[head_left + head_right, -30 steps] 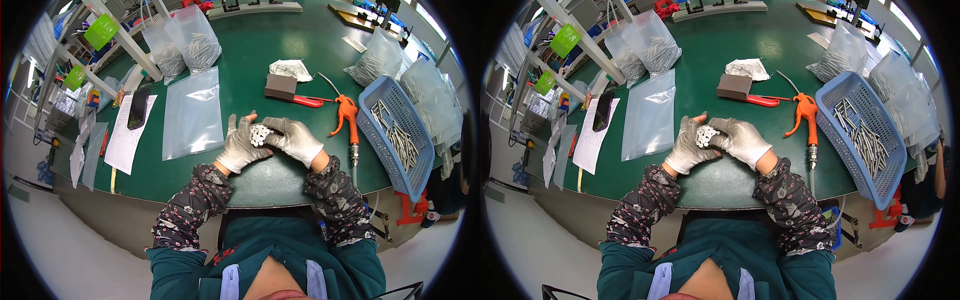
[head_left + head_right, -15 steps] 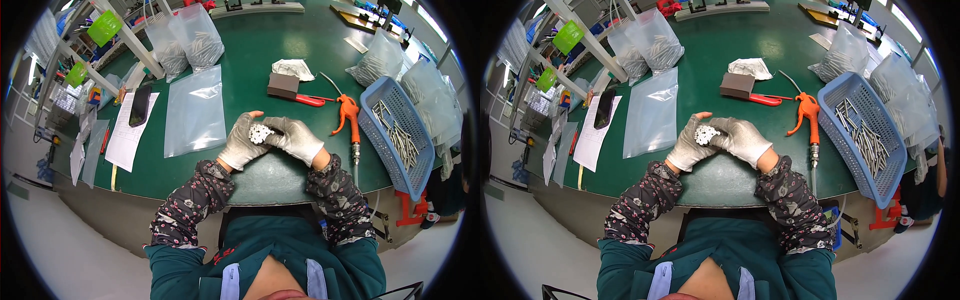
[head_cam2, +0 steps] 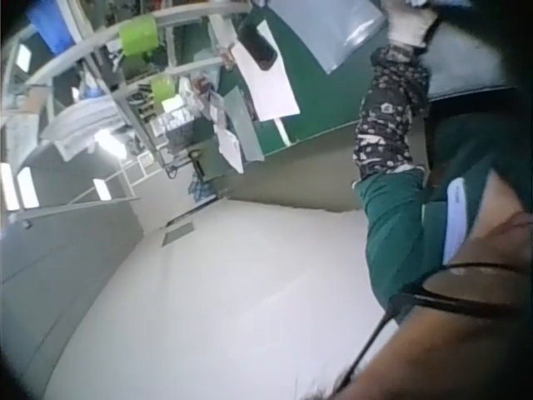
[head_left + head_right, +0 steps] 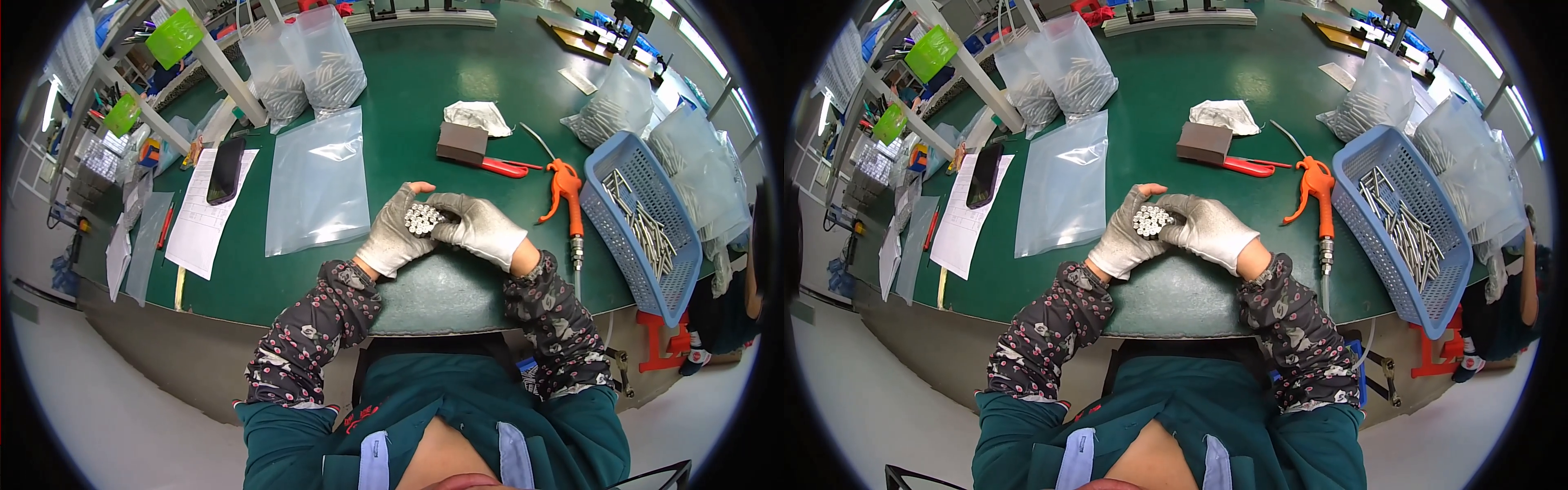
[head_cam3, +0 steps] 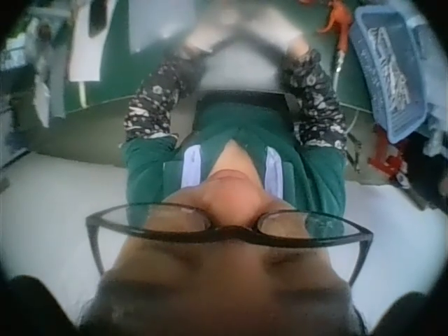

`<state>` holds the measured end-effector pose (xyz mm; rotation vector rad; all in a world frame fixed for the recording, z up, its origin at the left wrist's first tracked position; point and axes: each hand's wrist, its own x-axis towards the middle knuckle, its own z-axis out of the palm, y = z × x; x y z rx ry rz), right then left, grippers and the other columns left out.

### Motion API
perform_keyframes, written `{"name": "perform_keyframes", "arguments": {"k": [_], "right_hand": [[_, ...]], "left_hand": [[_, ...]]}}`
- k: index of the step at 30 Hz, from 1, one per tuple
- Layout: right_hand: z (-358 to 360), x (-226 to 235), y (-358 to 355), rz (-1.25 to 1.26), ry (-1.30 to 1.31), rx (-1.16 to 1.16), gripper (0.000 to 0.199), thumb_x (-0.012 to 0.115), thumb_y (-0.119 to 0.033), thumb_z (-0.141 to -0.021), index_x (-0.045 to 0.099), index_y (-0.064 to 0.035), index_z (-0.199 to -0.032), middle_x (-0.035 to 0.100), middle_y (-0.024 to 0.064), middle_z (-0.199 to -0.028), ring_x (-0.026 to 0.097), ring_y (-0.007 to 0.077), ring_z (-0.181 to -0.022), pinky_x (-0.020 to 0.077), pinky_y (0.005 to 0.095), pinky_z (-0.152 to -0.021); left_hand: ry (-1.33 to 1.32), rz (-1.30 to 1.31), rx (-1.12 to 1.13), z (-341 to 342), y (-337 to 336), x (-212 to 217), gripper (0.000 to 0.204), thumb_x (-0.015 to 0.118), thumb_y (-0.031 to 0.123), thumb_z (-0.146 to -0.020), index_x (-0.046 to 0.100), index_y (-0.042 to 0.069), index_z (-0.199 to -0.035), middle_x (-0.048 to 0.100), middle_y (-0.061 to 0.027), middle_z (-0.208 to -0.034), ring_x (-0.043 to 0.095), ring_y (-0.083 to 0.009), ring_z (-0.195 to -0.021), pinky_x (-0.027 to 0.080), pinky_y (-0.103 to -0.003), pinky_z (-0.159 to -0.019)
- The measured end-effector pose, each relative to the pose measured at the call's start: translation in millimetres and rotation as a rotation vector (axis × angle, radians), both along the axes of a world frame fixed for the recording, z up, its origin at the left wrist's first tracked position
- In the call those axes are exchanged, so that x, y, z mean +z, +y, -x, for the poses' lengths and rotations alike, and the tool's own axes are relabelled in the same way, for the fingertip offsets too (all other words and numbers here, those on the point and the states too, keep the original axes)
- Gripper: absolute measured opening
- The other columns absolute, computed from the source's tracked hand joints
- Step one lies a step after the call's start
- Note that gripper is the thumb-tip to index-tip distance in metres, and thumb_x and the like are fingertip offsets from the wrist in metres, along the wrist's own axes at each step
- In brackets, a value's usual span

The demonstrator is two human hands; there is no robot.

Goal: Organizing, cleaning with air, and packaging small metal pins at a factory workbench.

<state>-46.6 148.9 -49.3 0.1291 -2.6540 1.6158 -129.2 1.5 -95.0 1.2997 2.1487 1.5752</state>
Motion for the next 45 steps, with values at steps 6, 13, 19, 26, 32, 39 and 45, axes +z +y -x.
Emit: {"name": "perform_keyframes", "arguments": {"k": [6, 13, 19, 26, 32, 39, 45], "right_hand": [[-1, -1, -7, -0.187, 0.096, -0.057, 0.034, 0.062, -0.021, -0.078, 0.057, -0.0033, -0.107, 0.063, 0.0152, -0.091, 0.062, 0.0268, -0.083, 0.0468, 0.0310, -0.073], [-1, 4, -7, -0.200, 0.122, -0.017, 0.037, 0.061, -0.028, -0.079, 0.057, -0.0037, -0.107, 0.062, 0.0164, -0.093, 0.061, 0.0304, -0.085, 0.0468, 0.0326, -0.075], [3, 16, 24, -0.370, 0.118, -0.153, 0.036, 0.062, -0.023, -0.076, 0.058, -0.0017, -0.105, 0.062, 0.0175, -0.085, 0.061, 0.0281, -0.079, 0.0475, 0.0319, -0.071], [41, -2, 113, -0.890, -0.102, -0.511, 0.018, 0.056, -0.019, -0.075, 0.065, -0.0120, -0.088, 0.063, 0.0101, -0.090, 0.060, 0.0274, -0.085, 0.0467, 0.0359, -0.075], [66, -5, 128, -0.860, -0.376, -0.314, 0.020, 0.061, -0.020, -0.069, 0.066, -0.0121, -0.087, 0.064, 0.0102, -0.089, 0.060, 0.0266, -0.085, 0.0466, 0.0336, -0.076], [61, 26, 114, -1.205, -0.468, -0.282, 0.023, 0.056, -0.013, -0.074, 0.066, -0.0101, -0.094, 0.062, 0.0142, -0.100, 0.060, 0.0295, -0.094, 0.0472, 0.0357, -0.081], [12, 59, 107, -1.130, -0.147, -0.431, 0.028, 0.048, -0.008, -0.075, 0.061, -0.0105, -0.100, 0.062, 0.0127, -0.097, 0.058, 0.0291, -0.094, 0.0454, 0.0374, -0.079]], "left_hand": [[-0.129, 0.014, 0.016, 0, -1, 1, 0.066, 0.075, 0.009, -0.057, 0.043, 0.005, -0.114, 0.058, -0.0070, -0.090, 0.058, -0.0159, -0.079, 0.047, -0.026, -0.071], [-0.184, -0.103, -0.063, -3, -1, -1, 0.075, 0.077, 0.005, -0.058, 0.037, 0.008, -0.121, 0.054, -0.0036, -0.094, 0.055, -0.0106, -0.081, 0.047, -0.023, -0.073], [-0.247, -0.052, -0.009, -3, -6, 2, 0.060, 0.068, 0.000, -0.059, 0.044, 0.009, -0.114, 0.053, -0.0009, -0.079, 0.054, -0.0104, -0.072, 0.045, -0.022, -0.068], [-0.253, 0.040, 0.007, -1, -3, 1, 0.048, 0.070, 0.006, -0.059, 0.048, 0.008, -0.101, 0.055, -0.0026, -0.082, 0.055, -0.0127, -0.075, 0.046, -0.024, -0.070], [-0.233, 0.057, 0.025, -3, -5, 1, 0.050, 0.070, 0.001, -0.060, 0.045, 0.007, -0.103, 0.056, -0.0019, -0.084, 0.056, -0.0107, -0.076, 0.047, -0.023, -0.070], [-0.322, 0.025, 0.009, 0, -4, -1, 0.048, 0.070, 0.007, -0.058, 0.047, 0.007, -0.100, 0.054, -0.0029, -0.085, 0.055, -0.0134, -0.078, 0.046, -0.025, -0.072], [-0.287, 0.025, 0.013, 3, -4, -6, 0.039, 0.071, 0.008, -0.057, 0.050, 0.006, -0.090, 0.054, -0.0014, -0.081, 0.054, -0.0122, -0.075, 0.045, -0.025, -0.069]]}}
